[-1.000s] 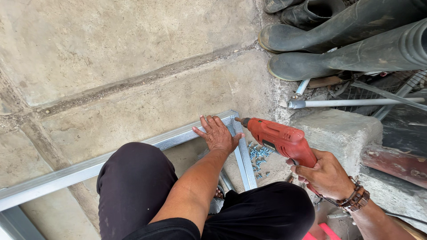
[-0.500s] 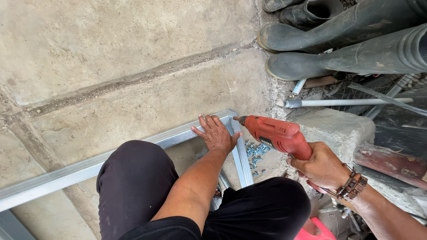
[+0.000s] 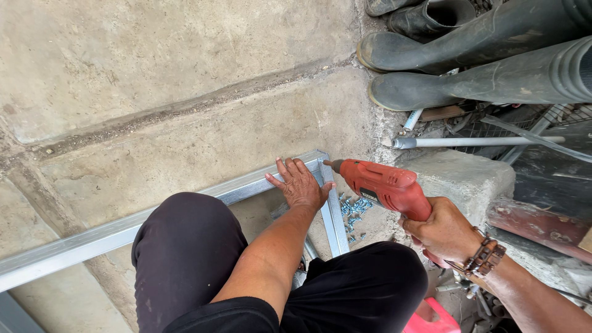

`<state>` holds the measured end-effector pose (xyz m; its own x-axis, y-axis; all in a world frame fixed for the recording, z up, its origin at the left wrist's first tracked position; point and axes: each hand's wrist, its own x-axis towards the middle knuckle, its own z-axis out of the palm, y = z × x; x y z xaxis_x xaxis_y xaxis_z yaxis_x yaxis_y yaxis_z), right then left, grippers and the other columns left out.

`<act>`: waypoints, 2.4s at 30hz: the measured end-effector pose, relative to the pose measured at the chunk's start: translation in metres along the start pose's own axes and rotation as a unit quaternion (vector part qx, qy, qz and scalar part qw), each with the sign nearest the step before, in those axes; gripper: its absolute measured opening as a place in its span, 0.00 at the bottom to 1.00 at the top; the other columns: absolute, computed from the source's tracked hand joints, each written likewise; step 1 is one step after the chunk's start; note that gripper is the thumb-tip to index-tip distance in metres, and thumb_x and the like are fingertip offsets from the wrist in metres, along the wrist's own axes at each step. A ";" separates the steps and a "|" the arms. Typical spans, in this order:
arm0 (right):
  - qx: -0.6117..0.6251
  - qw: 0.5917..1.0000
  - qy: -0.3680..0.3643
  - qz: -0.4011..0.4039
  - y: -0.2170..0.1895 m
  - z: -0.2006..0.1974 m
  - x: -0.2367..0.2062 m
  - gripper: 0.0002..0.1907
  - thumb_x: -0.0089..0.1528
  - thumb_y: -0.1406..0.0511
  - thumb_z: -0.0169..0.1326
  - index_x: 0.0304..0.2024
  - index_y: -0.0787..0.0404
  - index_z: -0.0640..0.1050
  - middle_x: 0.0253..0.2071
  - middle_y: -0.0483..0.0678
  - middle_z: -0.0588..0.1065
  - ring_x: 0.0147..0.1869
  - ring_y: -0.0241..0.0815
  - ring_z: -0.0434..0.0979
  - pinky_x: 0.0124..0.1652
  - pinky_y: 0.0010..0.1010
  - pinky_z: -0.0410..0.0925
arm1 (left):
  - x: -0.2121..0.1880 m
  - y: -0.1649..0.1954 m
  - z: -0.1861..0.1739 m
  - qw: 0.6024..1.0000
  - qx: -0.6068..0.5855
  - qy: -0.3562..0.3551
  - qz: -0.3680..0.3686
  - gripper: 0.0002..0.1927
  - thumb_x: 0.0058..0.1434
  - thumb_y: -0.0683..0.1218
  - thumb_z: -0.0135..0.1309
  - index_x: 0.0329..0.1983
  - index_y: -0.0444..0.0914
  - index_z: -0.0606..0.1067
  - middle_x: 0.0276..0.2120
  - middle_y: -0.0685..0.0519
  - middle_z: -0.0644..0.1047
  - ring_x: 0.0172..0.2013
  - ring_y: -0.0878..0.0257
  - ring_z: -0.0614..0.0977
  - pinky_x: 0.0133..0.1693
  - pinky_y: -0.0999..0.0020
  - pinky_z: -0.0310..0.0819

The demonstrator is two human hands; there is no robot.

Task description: The person assembles a rectangular metal frame on the ground. They use a hammer to tap metal pieces into place and a power drill to secure the joints with screws.

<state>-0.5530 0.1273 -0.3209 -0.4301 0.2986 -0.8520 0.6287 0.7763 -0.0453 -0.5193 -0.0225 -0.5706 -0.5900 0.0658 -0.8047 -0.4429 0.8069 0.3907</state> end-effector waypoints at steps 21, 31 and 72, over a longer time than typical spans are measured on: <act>-0.035 0.998 -0.024 0.035 0.004 0.001 0.005 0.19 0.61 0.62 0.63 0.25 0.72 0.75 0.13 0.50 0.71 0.11 0.40 0.68 0.12 0.34 0.60 | 0.002 0.000 0.004 1.000 -0.028 0.013 -0.002 0.61 0.56 0.73 0.56 0.72 0.25 0.46 0.71 0.31 0.47 0.73 0.38 0.30 0.60 0.18 0.15; -0.061 0.998 -0.002 -0.004 0.003 0.001 0.001 0.12 0.57 0.65 0.59 0.25 0.69 0.77 0.13 0.48 0.72 0.12 0.39 0.71 0.13 0.34 0.64 | 0.000 0.003 0.000 1.000 -0.027 0.012 -0.010 0.61 0.54 0.73 0.59 0.69 0.24 0.48 0.68 0.34 0.50 0.71 0.40 0.39 0.61 0.19 0.16; -0.115 0.992 0.029 -0.034 0.013 0.003 0.007 0.12 0.53 0.63 0.60 0.22 0.68 0.79 0.14 0.49 0.74 0.18 0.41 0.75 0.23 0.38 0.68 | 0.004 0.005 0.005 1.000 -0.007 0.024 -0.012 0.60 0.55 0.74 0.58 0.68 0.25 0.49 0.65 0.36 0.52 0.70 0.41 0.43 0.61 0.18 0.18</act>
<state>-0.5458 0.1382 -0.3293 -0.5073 0.2673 -0.8192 0.4360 0.8996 0.0235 -0.5202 -0.0154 -0.5745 -0.6110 0.0184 -0.7914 -0.4663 0.7995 0.3786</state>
